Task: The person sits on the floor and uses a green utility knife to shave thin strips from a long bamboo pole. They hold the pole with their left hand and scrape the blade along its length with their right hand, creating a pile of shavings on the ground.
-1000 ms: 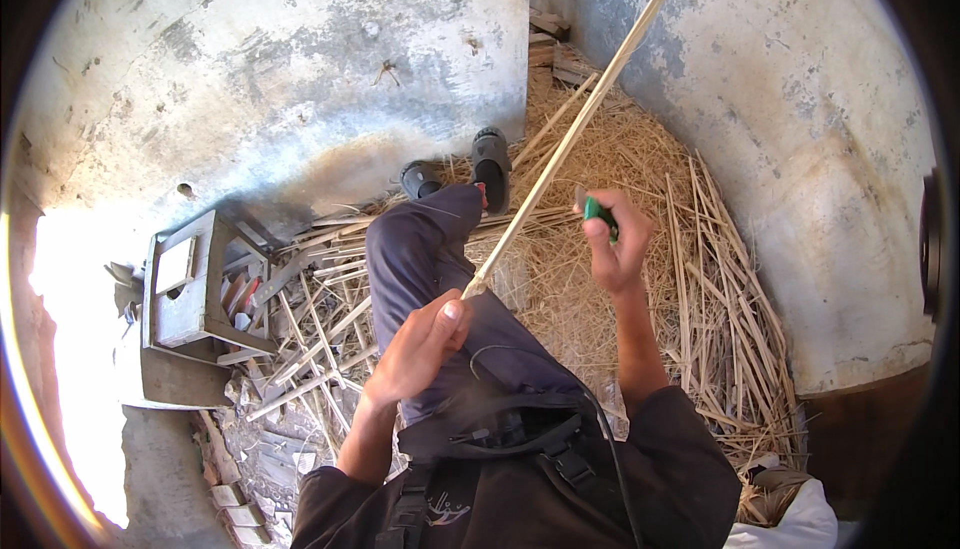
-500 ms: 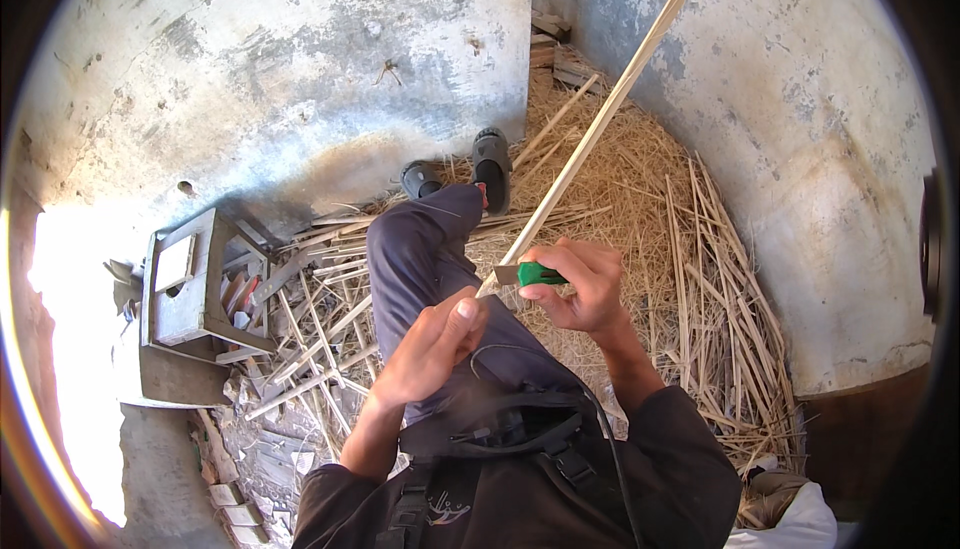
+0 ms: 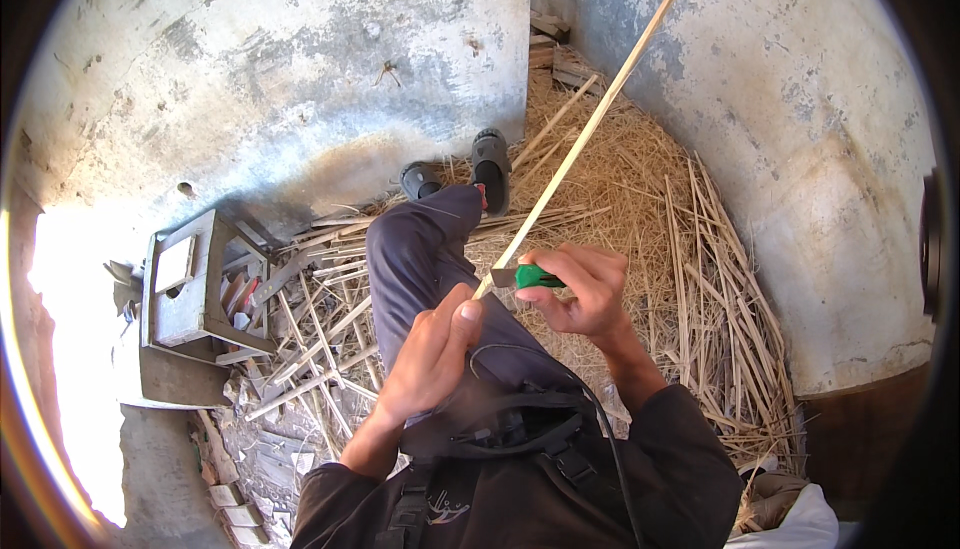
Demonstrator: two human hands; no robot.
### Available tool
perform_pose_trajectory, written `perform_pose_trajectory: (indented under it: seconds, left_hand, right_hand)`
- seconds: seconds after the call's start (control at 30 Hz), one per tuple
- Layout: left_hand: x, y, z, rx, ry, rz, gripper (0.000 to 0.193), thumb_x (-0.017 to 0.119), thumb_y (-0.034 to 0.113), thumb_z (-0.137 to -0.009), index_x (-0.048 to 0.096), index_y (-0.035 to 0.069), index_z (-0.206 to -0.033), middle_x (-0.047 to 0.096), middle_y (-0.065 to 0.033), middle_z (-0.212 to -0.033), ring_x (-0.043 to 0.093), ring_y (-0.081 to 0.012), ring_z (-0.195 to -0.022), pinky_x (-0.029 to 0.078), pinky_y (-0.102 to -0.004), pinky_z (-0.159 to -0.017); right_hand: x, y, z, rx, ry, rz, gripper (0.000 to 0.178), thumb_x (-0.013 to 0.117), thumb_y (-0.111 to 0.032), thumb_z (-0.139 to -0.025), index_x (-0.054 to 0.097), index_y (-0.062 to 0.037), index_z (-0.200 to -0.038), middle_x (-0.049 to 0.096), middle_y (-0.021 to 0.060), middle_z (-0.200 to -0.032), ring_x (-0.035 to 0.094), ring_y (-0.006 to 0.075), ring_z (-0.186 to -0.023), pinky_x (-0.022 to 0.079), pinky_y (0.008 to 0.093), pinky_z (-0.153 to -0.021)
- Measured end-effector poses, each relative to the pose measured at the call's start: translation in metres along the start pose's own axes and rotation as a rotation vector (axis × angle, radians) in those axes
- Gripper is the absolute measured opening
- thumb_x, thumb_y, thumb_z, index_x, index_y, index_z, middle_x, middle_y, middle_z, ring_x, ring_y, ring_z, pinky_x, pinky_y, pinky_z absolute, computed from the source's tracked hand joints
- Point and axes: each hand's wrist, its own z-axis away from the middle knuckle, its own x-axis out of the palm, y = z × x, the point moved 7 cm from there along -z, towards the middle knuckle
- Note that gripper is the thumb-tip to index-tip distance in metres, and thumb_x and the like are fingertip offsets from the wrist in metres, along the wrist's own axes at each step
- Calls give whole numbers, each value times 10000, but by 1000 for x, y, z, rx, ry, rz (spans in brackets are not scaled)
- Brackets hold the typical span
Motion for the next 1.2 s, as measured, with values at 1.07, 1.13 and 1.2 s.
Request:
perform_pose_trajectory:
  seconds: [1.07, 1.13, 1.2]
  left_hand:
    - [0, -5, 5, 50, 143, -287, 418, 343, 299, -1189, 503, 1, -944, 470, -147, -625, 488, -349, -531, 402, -431, -553]
    - [1, -6, 5, 49, 143, -291, 412, 346, 294, -1188, 503, 2, -945, 468, -149, -625, 482, -351, -530, 397, -433, -550]
    - [0, -7, 4, 55, 144, -299, 403, 350, 287, -1187, 502, 3, -946, 464, -151, -626, 479, -352, -530, 392, -436, -548]
  right_hand:
    - [-3, 13, 1, -30, 71, 122, 383, 815, -482, -901, 774, -102, -937, 657, -1, -649, 611, 166, -501, 437, 311, -461]
    - [-4, 13, 0, -27, 60, 139, 387, 817, -486, -898, 775, -103, -938, 660, -1, -653, 612, 167, -503, 438, 312, -463]
    - [-4, 13, 0, -32, 62, 147, 388, 818, -488, -895, 776, -105, -938, 662, -2, -657, 608, 169, -500, 437, 314, -463]
